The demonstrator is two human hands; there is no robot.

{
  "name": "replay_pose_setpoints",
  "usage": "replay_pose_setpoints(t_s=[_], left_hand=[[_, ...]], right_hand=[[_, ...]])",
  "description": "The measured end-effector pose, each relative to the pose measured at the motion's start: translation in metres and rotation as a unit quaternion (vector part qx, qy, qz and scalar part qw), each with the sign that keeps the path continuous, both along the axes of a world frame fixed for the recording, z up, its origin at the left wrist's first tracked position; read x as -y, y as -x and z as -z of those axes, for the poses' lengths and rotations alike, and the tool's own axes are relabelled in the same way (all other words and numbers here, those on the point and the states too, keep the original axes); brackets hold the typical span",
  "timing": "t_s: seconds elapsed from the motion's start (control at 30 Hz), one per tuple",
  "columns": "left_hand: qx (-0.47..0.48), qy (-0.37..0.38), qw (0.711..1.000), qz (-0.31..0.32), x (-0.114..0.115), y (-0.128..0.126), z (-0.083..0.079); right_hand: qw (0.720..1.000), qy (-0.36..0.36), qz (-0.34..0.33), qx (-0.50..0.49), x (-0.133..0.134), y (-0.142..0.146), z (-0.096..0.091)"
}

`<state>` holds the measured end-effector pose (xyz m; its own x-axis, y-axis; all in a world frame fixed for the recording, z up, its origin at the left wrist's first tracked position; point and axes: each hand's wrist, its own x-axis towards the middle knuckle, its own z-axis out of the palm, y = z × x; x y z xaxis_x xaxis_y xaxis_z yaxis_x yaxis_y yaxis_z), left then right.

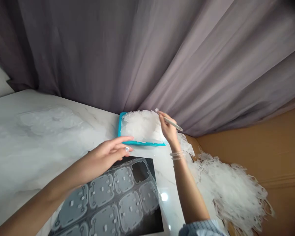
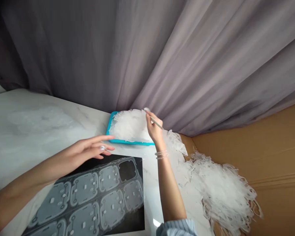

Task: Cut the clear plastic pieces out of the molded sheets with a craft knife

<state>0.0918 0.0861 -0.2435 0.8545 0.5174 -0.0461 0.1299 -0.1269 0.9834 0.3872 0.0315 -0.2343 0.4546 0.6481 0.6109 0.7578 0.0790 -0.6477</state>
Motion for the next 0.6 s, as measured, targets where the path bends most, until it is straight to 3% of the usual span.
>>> replay_pose_setpoints(t_s=[0.07,0.17,0.3,0.37,0.5,0.6], left_hand=[[-0.048,-0.049,0.997,0.031,0.007,-0.002,0.001],[-0.111,-0.162,0.978,0.067,0.017,-0.005,0.008],[-0.120,-0.316,0.930,0.143,0.032,-0.007,0.024],[-0.105,-0.390,0.895,0.190,0.040,-0.007,0.037],[-0.118,-0.522,0.817,0.216,0.062,-0.007,0.071],[-0.136,-0.577,0.780,0.198,0.082,-0.007,0.094]], right_hand=[[0.997,0.050,-0.063,-0.005,-0.017,-0.007,0.003],[0.995,0.013,-0.074,-0.064,-0.016,-0.008,0.000],[0.987,-0.062,-0.029,-0.143,0.032,0.006,-0.011],[0.988,-0.039,0.001,-0.150,0.070,0.027,-0.004],[0.975,0.145,0.019,-0.168,0.150,0.095,0.046],[0.952,0.193,0.051,-0.232,0.189,0.138,0.092]])
